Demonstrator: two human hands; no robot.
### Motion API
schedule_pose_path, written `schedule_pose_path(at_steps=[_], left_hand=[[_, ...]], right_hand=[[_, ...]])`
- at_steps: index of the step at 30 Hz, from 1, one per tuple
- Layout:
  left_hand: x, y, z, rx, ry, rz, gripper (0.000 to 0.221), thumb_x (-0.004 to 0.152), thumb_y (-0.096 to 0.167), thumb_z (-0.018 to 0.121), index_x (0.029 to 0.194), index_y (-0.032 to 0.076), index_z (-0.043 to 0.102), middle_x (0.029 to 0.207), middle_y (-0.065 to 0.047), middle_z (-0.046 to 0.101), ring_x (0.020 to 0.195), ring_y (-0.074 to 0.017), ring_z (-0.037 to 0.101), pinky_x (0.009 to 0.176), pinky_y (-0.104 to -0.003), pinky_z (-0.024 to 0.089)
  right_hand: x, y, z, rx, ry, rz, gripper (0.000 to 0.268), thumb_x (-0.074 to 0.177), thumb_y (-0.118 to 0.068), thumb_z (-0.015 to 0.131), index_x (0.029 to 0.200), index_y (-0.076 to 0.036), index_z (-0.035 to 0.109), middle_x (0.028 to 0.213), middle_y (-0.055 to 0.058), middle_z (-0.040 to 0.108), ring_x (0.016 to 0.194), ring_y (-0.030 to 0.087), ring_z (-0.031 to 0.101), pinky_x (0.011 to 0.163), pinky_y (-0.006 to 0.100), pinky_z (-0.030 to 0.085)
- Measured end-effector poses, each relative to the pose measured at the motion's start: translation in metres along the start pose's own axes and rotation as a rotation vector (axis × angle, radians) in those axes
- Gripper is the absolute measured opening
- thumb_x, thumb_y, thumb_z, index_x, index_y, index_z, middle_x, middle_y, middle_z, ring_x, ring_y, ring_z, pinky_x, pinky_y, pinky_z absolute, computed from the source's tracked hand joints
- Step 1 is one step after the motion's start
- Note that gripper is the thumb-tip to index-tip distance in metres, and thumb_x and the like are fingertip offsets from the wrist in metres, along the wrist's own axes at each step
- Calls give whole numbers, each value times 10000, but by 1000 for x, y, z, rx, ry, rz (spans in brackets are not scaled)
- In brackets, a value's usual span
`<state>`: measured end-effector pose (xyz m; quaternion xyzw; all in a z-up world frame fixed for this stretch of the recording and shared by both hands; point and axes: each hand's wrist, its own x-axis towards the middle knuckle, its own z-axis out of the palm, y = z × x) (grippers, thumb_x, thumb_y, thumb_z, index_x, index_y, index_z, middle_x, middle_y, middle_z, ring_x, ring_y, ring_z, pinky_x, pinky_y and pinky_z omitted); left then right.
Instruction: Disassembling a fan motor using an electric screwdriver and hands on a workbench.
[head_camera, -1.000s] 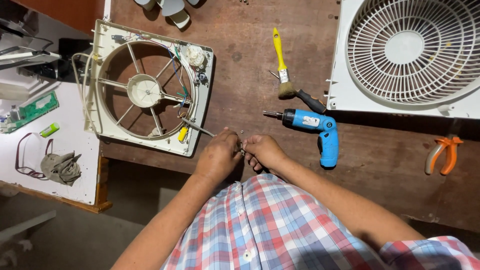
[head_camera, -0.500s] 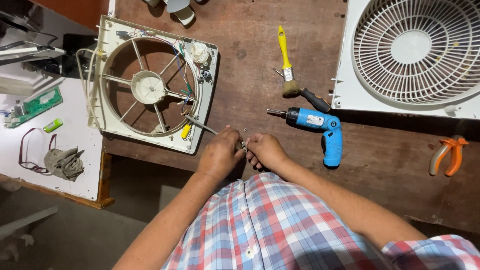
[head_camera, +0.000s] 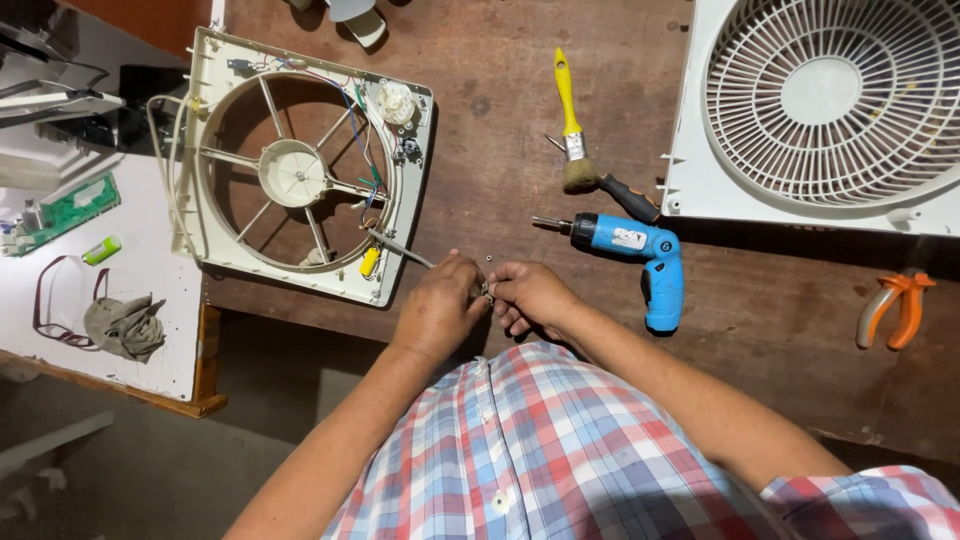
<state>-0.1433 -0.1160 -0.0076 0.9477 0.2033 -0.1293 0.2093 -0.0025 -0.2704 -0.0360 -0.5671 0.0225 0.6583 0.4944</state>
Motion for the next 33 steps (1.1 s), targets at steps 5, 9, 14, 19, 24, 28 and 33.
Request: schedule_pose_path(at_steps=[5,9,14,19,24,28,33], left_hand=[[5,9,11,106,84,47,240,1037,365,830,1189,183,797,1403,-84,810,1494,-380,718,1214,-505,612],[12,24,10,377,267,184,279,949,401,799,1058,144,790,1146,-128,800,1171,-452,841,886,-550,688],[20,25,17,640,384,270,145,948,323,701,985,195,757,900,-51,725,846,-337,816,655,-481,615],[19,30,10,705,398,320,90,932,294,697,922,210,727,823,-25,669,710,-293,758,555,-454,558],[22,29,7,700,382,387,88,923,242,726,932,185,793,845,-52,664,722,-307,732,650,-556,605],[25,39,-12,698,296,414,146,927,239,745,931,117,825,843,-97,699,768,-347,766,813,-692,666],[27,40,-16,750,222,396,249,916,327,776,957,86,824,812,-113,690,674,-329,759,866,-736,679]], right_hand=[[6,7,0,6,11,-17,373,1087,-158,726,1424,0,718,800,100,734,607,198,812,478,311,702],[12,13,-2,0,13,-26,399,1070,-154,773,1444,-22,729,781,122,753,591,242,828,461,354,715],[7,10,1,-17,50,-34,465,1074,-228,831,1460,14,737,811,174,770,579,231,815,456,337,702],[4,7,4,-51,79,-64,469,1080,-229,829,1451,47,746,870,208,807,563,225,807,444,328,695],[0,2,8,-100,103,-72,519,1092,-274,845,1476,62,749,859,206,802,560,227,804,447,324,697],[-7,-4,11,-101,104,-52,547,1098,-281,828,1520,52,725,837,195,780,559,229,801,447,327,698],[3,4,8,-119,101,-44,533,1095,-278,828,1520,30,734,810,195,770,565,250,806,454,349,715]])
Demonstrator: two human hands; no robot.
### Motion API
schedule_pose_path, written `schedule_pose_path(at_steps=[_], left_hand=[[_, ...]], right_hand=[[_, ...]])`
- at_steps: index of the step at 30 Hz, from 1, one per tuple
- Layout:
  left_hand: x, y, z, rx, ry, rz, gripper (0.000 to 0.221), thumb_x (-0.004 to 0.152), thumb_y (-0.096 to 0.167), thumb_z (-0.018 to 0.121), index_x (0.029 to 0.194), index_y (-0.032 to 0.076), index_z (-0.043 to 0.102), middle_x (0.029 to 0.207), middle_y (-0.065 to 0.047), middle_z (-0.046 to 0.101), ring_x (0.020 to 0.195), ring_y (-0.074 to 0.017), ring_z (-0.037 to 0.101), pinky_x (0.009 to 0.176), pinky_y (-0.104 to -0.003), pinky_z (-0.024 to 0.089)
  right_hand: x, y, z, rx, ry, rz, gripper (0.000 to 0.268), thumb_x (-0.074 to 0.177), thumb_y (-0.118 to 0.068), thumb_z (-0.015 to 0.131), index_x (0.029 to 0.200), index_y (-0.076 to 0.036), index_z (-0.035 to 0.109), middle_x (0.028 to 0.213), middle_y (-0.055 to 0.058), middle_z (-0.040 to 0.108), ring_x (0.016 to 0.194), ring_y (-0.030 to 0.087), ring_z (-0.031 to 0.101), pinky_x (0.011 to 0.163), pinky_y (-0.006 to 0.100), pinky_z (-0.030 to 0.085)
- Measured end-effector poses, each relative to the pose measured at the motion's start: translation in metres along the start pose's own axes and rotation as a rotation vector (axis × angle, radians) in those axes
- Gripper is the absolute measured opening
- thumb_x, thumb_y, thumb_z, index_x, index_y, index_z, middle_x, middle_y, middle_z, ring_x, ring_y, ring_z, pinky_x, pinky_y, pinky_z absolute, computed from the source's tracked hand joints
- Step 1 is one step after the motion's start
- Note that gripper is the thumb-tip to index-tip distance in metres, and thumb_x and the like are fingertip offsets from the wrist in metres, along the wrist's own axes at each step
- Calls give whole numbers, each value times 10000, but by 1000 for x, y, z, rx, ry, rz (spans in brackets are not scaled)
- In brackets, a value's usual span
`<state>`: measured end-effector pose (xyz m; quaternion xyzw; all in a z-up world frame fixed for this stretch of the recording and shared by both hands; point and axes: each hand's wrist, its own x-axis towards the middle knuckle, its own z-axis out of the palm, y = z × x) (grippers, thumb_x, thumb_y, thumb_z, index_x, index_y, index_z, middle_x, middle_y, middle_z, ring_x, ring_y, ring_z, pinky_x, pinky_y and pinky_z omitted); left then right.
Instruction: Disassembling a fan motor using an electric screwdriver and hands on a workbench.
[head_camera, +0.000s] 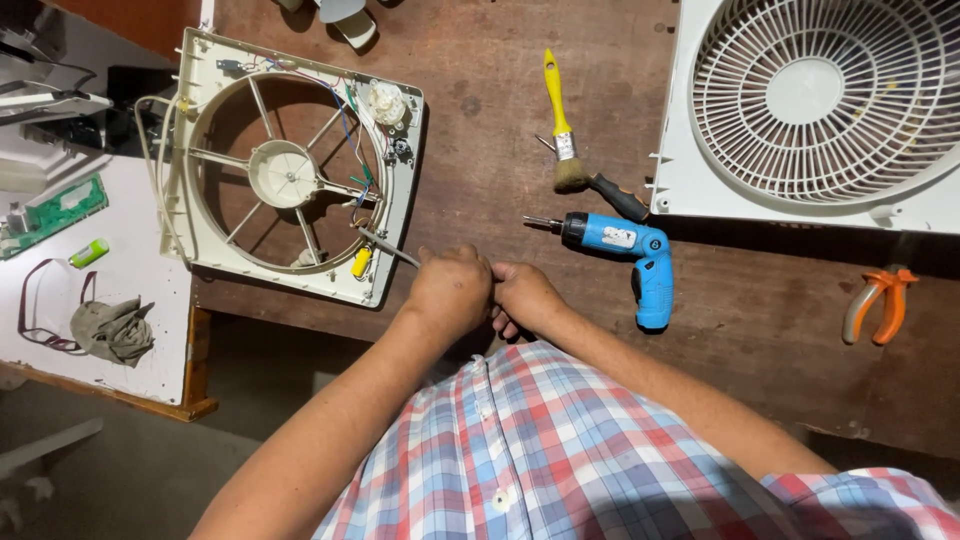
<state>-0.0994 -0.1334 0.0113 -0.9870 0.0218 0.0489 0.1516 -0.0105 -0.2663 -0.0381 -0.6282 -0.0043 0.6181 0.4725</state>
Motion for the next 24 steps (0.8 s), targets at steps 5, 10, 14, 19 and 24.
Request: schedule_pose_path(at_steps=[5,10,14,19,24], left_hand=[[3,-2,-5,-21,-36,-3,246,948,295,732,979,69,826,819,-128,689,665,-345,770,873,-763,668],[0,4,6,-31,-69,-30,232,965,249,724,1000,49,837,819,-135,693,661,-346,773,928,-809,636],[-4,14,24,16,-6,-89,185,947,201,698,979,53,805,784,-115,630,603,-338,715,738,-734,652],[-16,-3,-2,-56,26,-115,204,970,231,678,1049,96,810,870,-110,709,758,-342,776,705,-576,634],[-43,-33,-13,-587,-340,-229,779,985,546,899,1587,99,686,1557,-184,743,1568,-427,630,1243,-630,492]], right_hand=[[-10,-11,0,6,1,2,497,1098,-274,834,1474,39,751,787,176,749,563,236,801,464,344,715],[-5,-6,-1,7,-11,3,489,1105,-313,841,1438,37,763,784,176,743,569,230,801,472,349,718],[-2,-3,-2,9,-13,3,454,1099,-317,847,1401,14,777,770,168,744,564,229,804,470,351,720],[-19,-8,-7,18,-40,1,483,1130,-313,787,1465,29,723,794,165,743,581,220,801,491,345,725],[-121,-50,-45,-516,269,-164,476,1095,-360,715,1532,-177,760,1273,170,910,1276,450,823,1119,622,645]])
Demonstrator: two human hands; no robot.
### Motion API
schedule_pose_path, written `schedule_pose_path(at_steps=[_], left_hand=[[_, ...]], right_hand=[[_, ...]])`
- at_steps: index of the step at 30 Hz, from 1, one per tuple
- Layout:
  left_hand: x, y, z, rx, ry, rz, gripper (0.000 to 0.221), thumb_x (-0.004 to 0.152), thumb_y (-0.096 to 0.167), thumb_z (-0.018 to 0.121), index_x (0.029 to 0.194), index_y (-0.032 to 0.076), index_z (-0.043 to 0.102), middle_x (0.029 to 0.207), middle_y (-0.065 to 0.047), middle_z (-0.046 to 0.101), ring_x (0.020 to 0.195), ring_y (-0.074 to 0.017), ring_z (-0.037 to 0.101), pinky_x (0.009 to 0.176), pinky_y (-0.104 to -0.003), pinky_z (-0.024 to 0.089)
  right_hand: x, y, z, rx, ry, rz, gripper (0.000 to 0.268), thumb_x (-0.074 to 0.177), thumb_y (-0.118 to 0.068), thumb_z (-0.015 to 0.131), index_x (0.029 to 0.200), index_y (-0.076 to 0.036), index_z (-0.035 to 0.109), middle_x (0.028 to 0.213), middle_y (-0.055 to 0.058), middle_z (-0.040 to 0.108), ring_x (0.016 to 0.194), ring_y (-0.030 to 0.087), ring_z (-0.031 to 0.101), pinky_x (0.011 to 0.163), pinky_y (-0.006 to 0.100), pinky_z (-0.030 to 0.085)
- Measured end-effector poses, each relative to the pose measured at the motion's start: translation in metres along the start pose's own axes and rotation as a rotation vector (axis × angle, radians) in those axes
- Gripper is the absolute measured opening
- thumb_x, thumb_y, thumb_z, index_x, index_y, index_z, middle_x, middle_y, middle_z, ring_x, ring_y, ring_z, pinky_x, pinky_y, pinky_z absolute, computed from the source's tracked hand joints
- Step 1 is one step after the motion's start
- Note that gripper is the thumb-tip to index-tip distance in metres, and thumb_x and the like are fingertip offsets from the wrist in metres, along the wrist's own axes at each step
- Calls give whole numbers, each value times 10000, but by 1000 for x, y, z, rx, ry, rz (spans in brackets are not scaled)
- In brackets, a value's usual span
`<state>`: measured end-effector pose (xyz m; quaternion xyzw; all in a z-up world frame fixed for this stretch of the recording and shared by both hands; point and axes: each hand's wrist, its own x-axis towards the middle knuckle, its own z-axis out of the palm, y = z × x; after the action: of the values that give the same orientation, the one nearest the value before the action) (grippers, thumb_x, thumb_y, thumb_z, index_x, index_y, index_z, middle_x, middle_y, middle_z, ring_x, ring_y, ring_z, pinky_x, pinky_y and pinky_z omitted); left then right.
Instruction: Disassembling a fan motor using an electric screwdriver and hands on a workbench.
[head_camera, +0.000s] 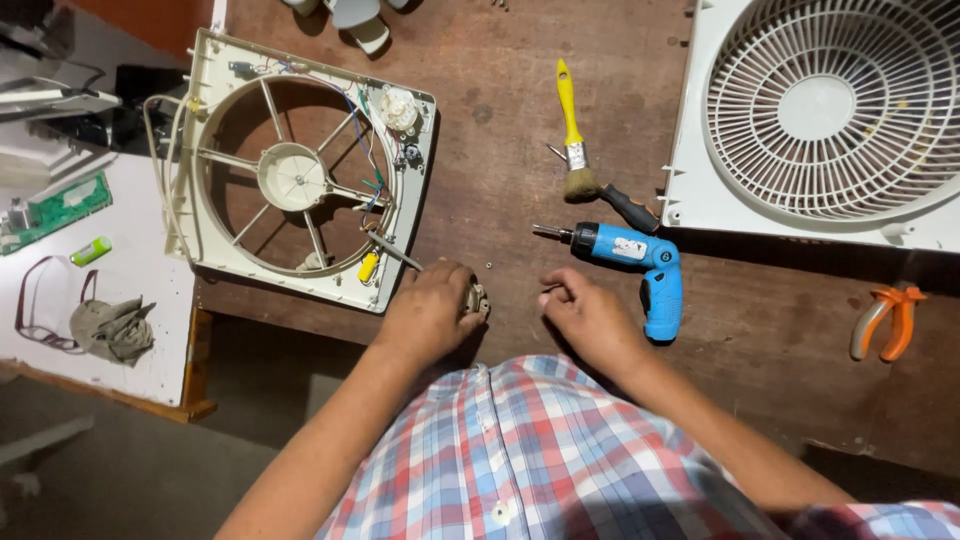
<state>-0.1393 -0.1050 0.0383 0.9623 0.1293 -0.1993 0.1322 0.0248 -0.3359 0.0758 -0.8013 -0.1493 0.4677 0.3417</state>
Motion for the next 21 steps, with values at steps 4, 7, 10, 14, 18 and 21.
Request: schedule_pose_path(at_steps=[4,7,10,14,18,21], left_hand=[[4,-3,-18,-147,-46,-25,876,908,450,986,1645,109,655,1636,-166,694,1604,-435,588,1187,-615,588],[15,-6,-22,-189,-105,-66,885,859,519,1012,1596,124,722,1527,-170,741,1518,-444,640,1202,-596,563],[36,-10,-34,-243,-227,-168,752,922,624,881,1555,227,800,1482,-111,768,1461,-392,680,1147,-567,572],[72,-25,-19,-218,-468,-223,735,751,594,911,1459,410,849,1392,-34,823,1378,-333,767,1096,-503,634],[86,-40,-2,-426,-552,-272,658,635,478,1109,1243,278,956,1120,-89,925,1149,-365,885,874,-501,734],[77,-40,-30,-404,-629,-225,738,659,416,1151,1334,210,935,1221,-157,921,1246,-409,862,973,-523,721]], right_hand=[[-18,63,-46,-320,425,-184,424,1063,-279,836,1462,-140,796,1365,191,815,1292,437,793,1075,550,664],[-15,71,-66,-437,606,-152,638,1013,-256,916,1562,-4,713,1560,284,665,1429,544,681,1218,656,543],[6,69,-67,-247,400,203,960,1002,-424,903,1774,-49,472,1695,272,572,1595,483,571,1346,611,451],[28,93,-62,-246,406,257,955,848,-475,1012,1620,-40,654,1394,220,723,1340,453,719,1118,576,575],[5,59,-43,402,416,233,651,745,-240,1049,1305,-39,784,1042,127,714,1004,330,728,864,483,583],[-3,83,-40,620,406,245,549,815,-156,1011,1274,-18,745,994,76,684,935,280,697,783,414,574]])
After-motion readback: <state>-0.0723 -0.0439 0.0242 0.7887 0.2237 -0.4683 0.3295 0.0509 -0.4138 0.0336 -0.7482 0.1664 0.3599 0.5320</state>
